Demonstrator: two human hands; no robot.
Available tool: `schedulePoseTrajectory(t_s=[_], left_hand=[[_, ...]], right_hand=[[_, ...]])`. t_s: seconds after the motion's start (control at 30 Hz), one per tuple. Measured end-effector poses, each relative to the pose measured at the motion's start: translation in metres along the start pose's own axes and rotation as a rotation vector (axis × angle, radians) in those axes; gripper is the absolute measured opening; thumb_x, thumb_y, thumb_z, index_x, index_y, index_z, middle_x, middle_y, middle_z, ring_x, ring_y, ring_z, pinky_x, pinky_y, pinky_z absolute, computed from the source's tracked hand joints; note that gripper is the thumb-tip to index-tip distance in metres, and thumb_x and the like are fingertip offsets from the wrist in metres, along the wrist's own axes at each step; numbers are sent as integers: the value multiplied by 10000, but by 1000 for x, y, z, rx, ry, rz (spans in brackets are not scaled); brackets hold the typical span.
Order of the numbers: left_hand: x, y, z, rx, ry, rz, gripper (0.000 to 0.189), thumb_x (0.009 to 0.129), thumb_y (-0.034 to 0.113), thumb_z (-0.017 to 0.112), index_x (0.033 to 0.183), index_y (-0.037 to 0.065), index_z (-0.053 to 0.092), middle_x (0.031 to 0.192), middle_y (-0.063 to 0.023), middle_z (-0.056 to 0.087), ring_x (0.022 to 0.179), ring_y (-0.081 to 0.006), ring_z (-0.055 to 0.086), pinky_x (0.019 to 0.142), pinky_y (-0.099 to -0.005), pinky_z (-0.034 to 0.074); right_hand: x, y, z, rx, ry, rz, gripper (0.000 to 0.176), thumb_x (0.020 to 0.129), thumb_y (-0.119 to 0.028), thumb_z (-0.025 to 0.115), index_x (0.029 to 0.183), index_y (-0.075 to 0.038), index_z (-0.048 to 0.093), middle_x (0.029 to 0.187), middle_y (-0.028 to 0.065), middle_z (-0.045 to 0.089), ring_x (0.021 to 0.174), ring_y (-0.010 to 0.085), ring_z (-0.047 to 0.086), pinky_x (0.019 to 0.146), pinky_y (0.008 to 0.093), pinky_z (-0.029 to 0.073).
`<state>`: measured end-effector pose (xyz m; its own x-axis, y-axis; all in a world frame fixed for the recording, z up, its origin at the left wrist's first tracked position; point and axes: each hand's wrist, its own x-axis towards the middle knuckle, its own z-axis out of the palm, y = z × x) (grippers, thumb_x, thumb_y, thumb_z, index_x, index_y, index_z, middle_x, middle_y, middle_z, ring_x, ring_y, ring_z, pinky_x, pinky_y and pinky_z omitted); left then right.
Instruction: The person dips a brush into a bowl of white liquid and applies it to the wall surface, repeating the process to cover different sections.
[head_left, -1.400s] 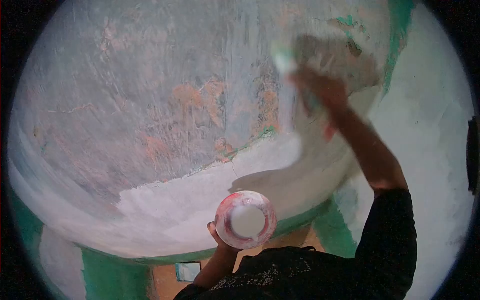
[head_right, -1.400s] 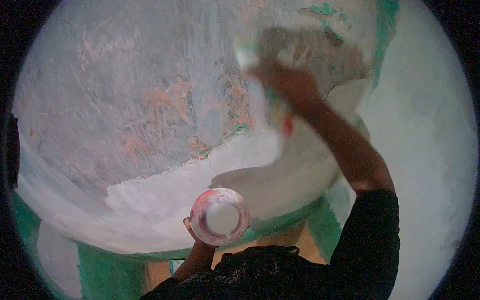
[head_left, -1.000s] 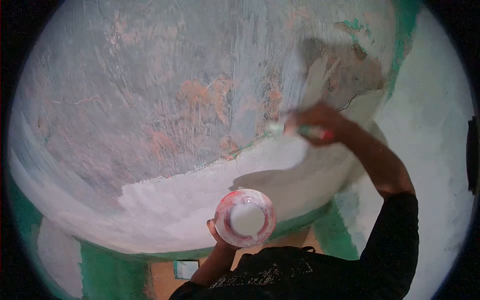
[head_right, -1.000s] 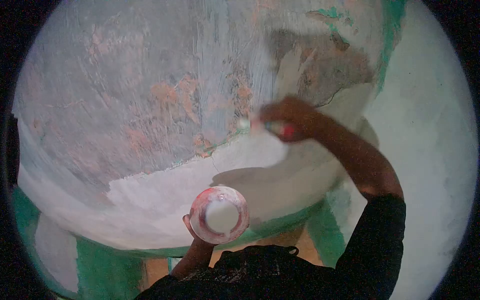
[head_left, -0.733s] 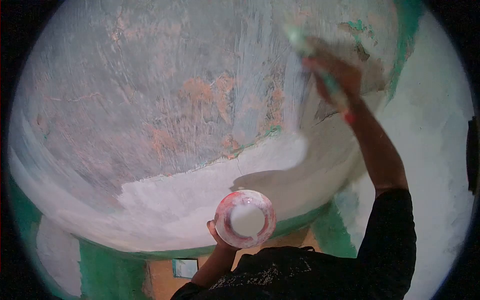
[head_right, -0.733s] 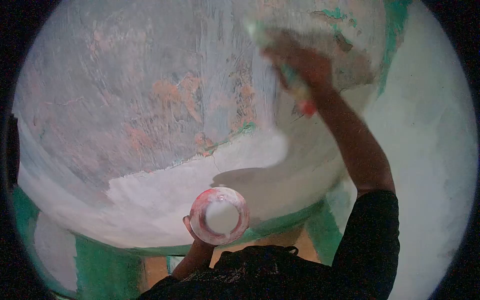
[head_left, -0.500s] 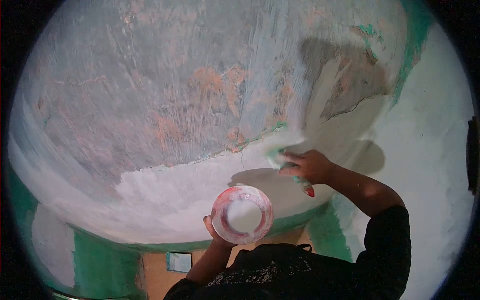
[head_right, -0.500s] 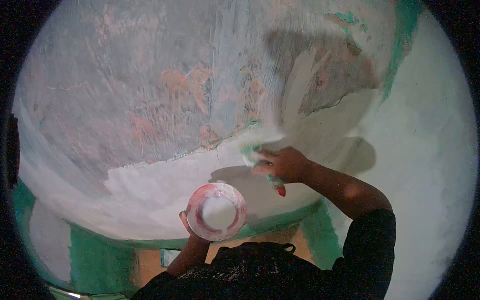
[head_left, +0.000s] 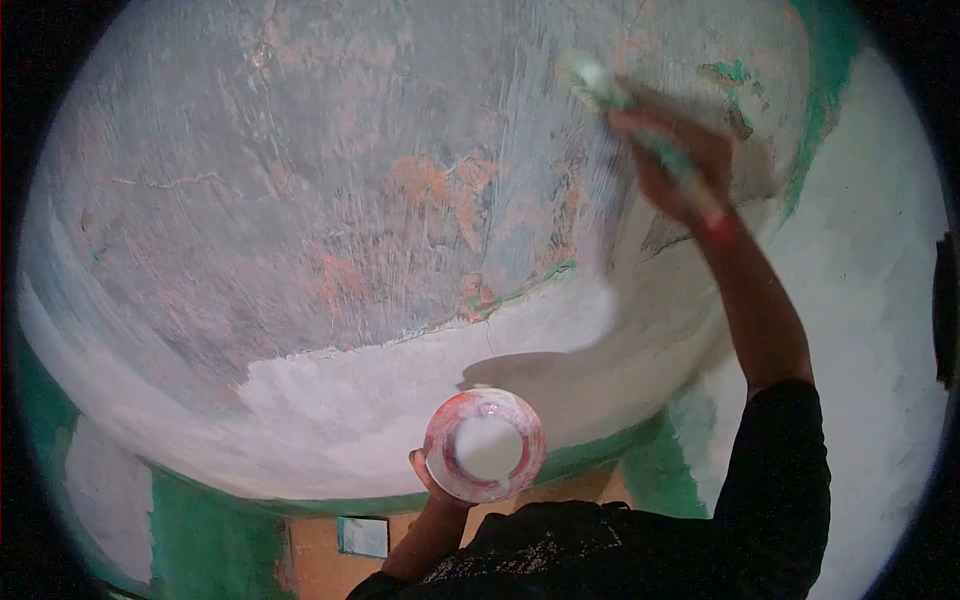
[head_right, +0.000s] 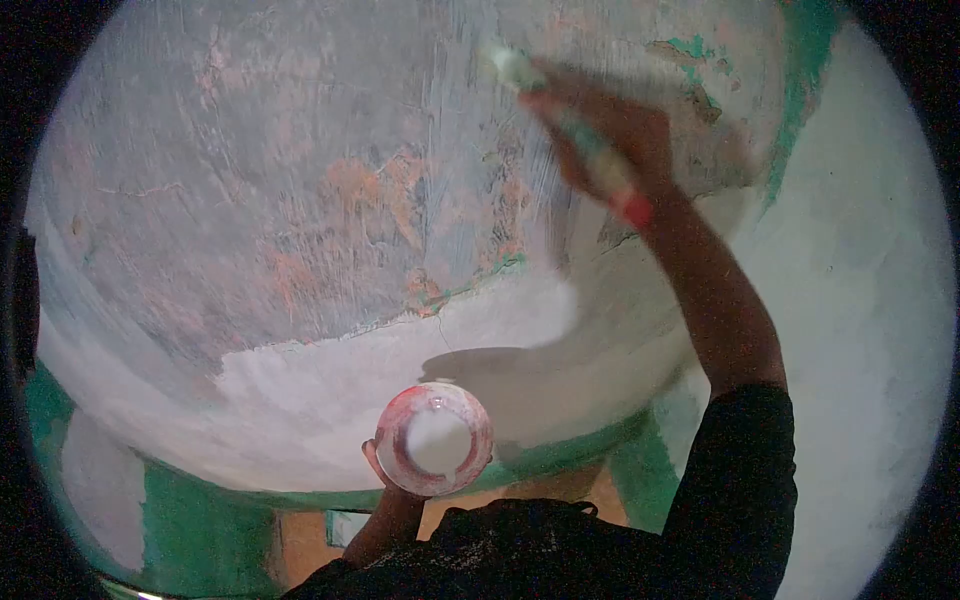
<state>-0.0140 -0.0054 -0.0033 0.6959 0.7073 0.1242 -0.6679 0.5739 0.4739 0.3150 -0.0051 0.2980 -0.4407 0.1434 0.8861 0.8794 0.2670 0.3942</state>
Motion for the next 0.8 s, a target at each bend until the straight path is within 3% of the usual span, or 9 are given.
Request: schedulePoseTrajectory(t_s=[0.17, 0.2, 0.27, 0.4, 0.47, 0.53, 0.63, 0.73, 0.8], left_hand=[[-1, -6, -20, -46, 44, 37, 851, 738, 634, 228, 1404, 114, 322, 1412, -148, 373, 1297, -360, 370, 1047, -524, 330], [-1, -5, -16, -36, 40, 34, 852, 738, 634, 230, 1403, 110, 324, 1411, -149, 374, 1296, -360, 371, 1046, -521, 332], [-2, 0, -4, -12, 30, 28, 853, 740, 634, 233, 1401, 102, 326, 1409, -152, 377, 1294, -359, 374, 1046, -514, 334], [-1, -1, -6, -7, 14, 18, 855, 738, 638, 243, 1402, 106, 323, 1411, -152, 374, 1293, -359, 375, 1044, -518, 335], [1, -3, -5, 9, 6, 8, 862, 736, 646, 244, 1404, 107, 319, 1411, -151, 373, 1292, -360, 377, 1042, -520, 335], [3, -5, -8, 13, -26, 4, 871, 734, 657, 236, 1405, 108, 315, 1412, -152, 371, 1294, -362, 374, 1042, -521, 335], [2, -8, -13, 31, -58, 18, 887, 727, 674, 230, 1406, 108, 315, 1413, -155, 368, 1294, -366, 372, 1042, -521, 335], [-2, -11, -15, 8, -18, 10, 900, 720, 683, 236, 1406, 105, 315, 1414, -159, 366, 1294, -368, 371, 1041, -521, 334], [-2, -10, -14, 9, 30, -1, 906, 716, 686, 243, 1406, 103, 314, 1414, -162, 365, 1295, -369, 368, 1041, -523, 334]], right_hand=[[-116, -93, 28, 83, -803, -111, 382, 837, -297, 599, 1213, -257, 542, 1274, 261, 482, 962, 351, 634, 785, 444, 541], [-115, -110, 23, 39, -871, -131, 381, 764, -244, 648, 1141, -281, 607, 1351, 138, 450, 1016, 282, 624, 726, 340, 556], [-92, -100, 10, 173, -997, -52, 391, 758, -243, 655, 1144, -274, 607, 1308, 103, 496, 997, 236, 632, 700, 318, 550], [-49, -26, -2, 255, -423, 100, 257, 893, -298, 594, 1093, -140, 625, 970, 73, 659, 847, 140, 643, 698, 271, 525], [-17, 5, -7, 233, 15, 124, 245, 815, -93, 656, 1059, -95, 629, 1010, 114, 669, 794, 195, 675, 678, 306, 544], [-11, 8, -15, -29, 116, 109, 190, 850, -60, 623, 1039, -68, 634, 991, 109, 672, 775, 168, 668, 665, 286, 543], [-41, -2, 12, 8, 140, 184, 207, 817, -102, 663, 1023, -100, 646, 901, 73, 672, 716, 163, 657, 624, 302, 540], [-106, -56, 33, 76, -127, 118, 281, 743, -236, 716, 999, -144, 646, 783, 71, 659, 652, 247, 655, 608, 350, 535], [-103, -95, 29, 220, -608, 378, 210, 833, -236, 590, 1026, -190, 658, 814, 85, 665, 701, 267, 657, 654, 336, 524]])
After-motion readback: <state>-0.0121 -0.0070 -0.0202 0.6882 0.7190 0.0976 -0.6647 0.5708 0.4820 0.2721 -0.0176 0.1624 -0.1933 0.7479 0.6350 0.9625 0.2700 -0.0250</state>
